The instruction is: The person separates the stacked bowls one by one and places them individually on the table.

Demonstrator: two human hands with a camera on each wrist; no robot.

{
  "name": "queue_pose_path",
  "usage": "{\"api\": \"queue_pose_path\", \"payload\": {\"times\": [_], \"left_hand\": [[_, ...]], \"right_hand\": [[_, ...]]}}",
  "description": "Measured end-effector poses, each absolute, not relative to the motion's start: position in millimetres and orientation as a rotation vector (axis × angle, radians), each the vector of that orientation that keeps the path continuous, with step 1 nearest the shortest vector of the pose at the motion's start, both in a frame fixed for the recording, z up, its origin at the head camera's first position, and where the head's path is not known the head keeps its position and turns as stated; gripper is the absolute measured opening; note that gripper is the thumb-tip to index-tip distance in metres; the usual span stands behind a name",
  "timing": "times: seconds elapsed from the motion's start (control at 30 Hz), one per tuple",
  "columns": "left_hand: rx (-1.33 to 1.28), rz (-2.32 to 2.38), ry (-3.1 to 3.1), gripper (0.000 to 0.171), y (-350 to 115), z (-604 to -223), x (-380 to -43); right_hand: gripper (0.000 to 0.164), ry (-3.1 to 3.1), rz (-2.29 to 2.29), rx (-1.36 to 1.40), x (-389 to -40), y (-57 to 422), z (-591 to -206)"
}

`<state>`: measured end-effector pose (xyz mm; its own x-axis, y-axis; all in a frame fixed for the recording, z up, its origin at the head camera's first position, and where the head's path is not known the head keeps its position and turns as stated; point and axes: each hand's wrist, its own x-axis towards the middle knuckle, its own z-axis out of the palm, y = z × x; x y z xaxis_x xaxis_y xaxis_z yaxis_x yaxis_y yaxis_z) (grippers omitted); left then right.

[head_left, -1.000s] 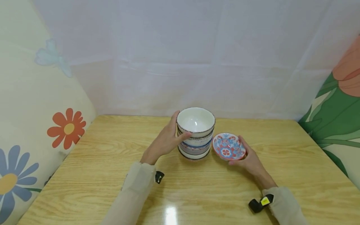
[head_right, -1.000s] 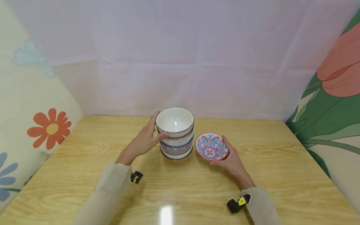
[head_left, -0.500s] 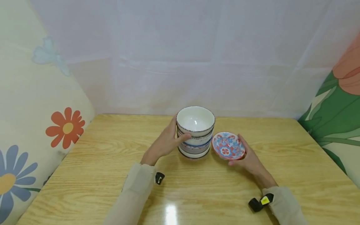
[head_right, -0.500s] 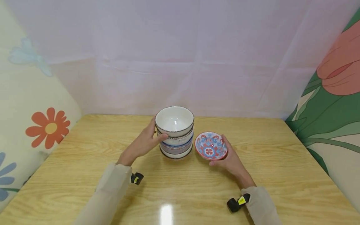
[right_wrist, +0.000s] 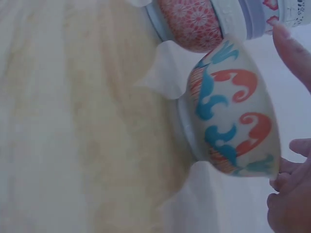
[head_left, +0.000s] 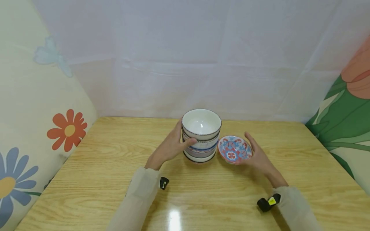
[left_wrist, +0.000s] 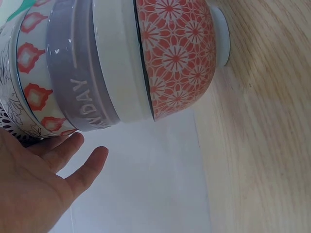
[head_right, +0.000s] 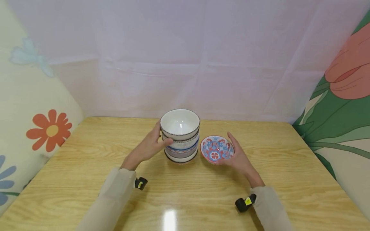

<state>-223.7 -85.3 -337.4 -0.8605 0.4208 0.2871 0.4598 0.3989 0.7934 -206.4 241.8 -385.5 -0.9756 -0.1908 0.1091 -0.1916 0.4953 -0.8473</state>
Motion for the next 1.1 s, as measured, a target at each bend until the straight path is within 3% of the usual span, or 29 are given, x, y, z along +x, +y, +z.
{"api": "queue_pose_path", "payload": {"times": [0.6,1.1], "left_hand": [[-0.764,-1.502,-2.645,0.114,-85,-339,-223],[-0.749,-1.505,-2.652,0.111,-85,-340,-224]], "right_hand": [[0.107,-2.716,1.498,0.554,-225,214,-334],[0.114,-2.695,1.515,0.782,-234,184,-308]]}}
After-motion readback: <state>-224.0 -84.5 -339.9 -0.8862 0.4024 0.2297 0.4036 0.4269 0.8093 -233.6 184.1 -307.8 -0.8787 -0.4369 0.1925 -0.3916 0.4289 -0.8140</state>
